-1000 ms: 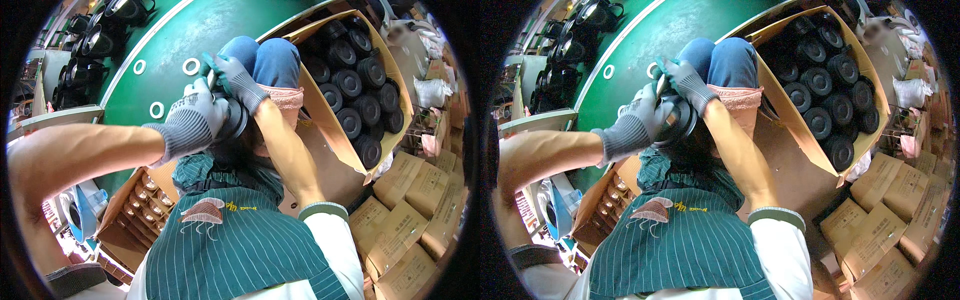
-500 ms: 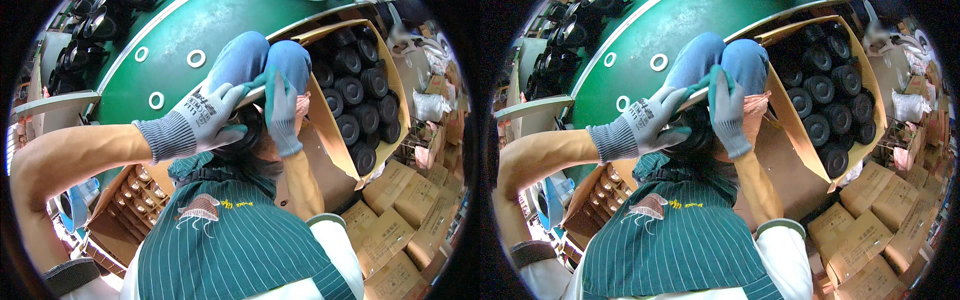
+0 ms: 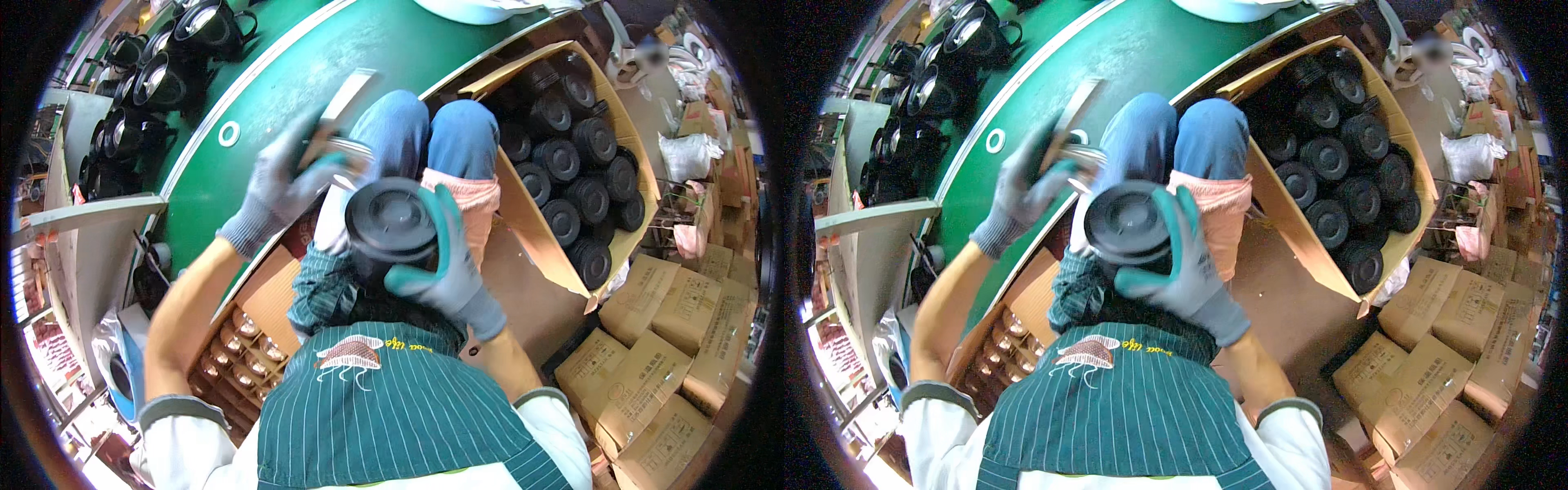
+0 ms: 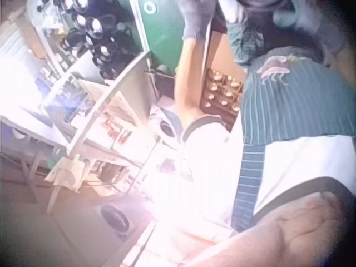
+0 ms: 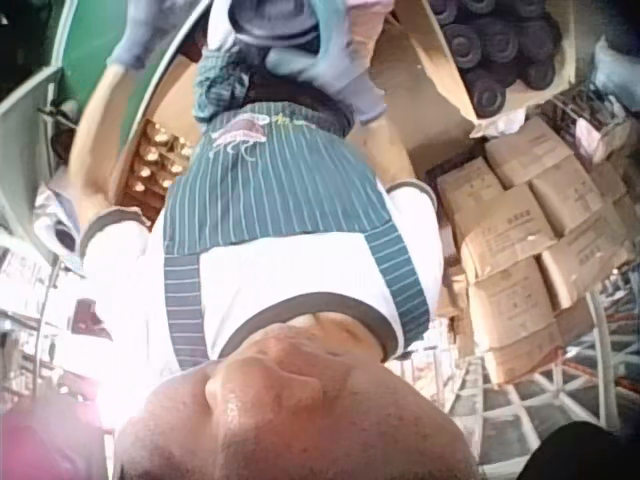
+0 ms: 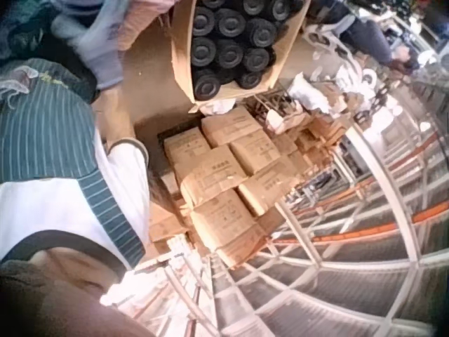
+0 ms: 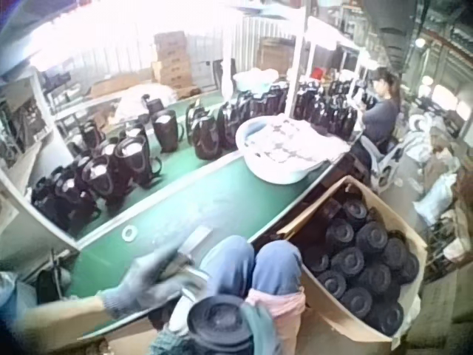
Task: The person assembles black kettles by inserting a metal rod into the base and securing it with a black cap. They repeatedly pick up kettle bodies, insert the rod, and tighten the cap before placing the finished units on the table.
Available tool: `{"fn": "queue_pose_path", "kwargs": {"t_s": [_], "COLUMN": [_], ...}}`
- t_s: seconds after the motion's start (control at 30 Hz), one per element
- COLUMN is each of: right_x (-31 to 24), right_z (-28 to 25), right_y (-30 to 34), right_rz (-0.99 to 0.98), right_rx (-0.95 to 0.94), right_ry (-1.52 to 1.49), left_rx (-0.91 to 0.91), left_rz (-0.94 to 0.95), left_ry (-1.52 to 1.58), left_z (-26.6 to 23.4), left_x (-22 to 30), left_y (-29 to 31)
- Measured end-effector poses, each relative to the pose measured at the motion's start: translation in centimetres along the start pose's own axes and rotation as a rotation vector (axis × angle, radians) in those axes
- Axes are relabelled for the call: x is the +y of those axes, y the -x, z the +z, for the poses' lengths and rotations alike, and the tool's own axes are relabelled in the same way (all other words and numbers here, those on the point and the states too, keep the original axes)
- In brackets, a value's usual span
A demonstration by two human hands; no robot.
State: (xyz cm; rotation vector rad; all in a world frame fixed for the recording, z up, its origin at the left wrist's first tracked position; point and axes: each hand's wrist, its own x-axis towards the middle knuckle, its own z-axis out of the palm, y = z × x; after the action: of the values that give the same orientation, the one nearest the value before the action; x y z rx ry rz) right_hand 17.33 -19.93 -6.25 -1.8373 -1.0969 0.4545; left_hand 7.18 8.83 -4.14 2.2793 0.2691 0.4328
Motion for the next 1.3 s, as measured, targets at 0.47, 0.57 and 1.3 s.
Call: {"fn": "queue_pose_path", "kwargs": {"t_s": [0.47, 0.57, 1.3], "right_x": [-4.9, 1.0, 8.1], "right_z": [-5.3, -1.5, 8.7], "right_y": [-12.5, -18.8, -30.9], "right_rz": [0.121, 0.326, 0.613], "right_rx": [0.531, 0.354, -0.366], "right_ry": [-0.721, -1.195, -1.149], "left_rx": [0.305, 0.258, 0.453], "left_rz": [-0.008, 0.373, -0.167], "left_ry": [-0.639, -0.376, -1.078], "left_z": [-4.2, -4.2, -21.5], "left_x": [-9.1, -3.6, -25.7], "left_y": [6.8, 2.3, -39.7]}}
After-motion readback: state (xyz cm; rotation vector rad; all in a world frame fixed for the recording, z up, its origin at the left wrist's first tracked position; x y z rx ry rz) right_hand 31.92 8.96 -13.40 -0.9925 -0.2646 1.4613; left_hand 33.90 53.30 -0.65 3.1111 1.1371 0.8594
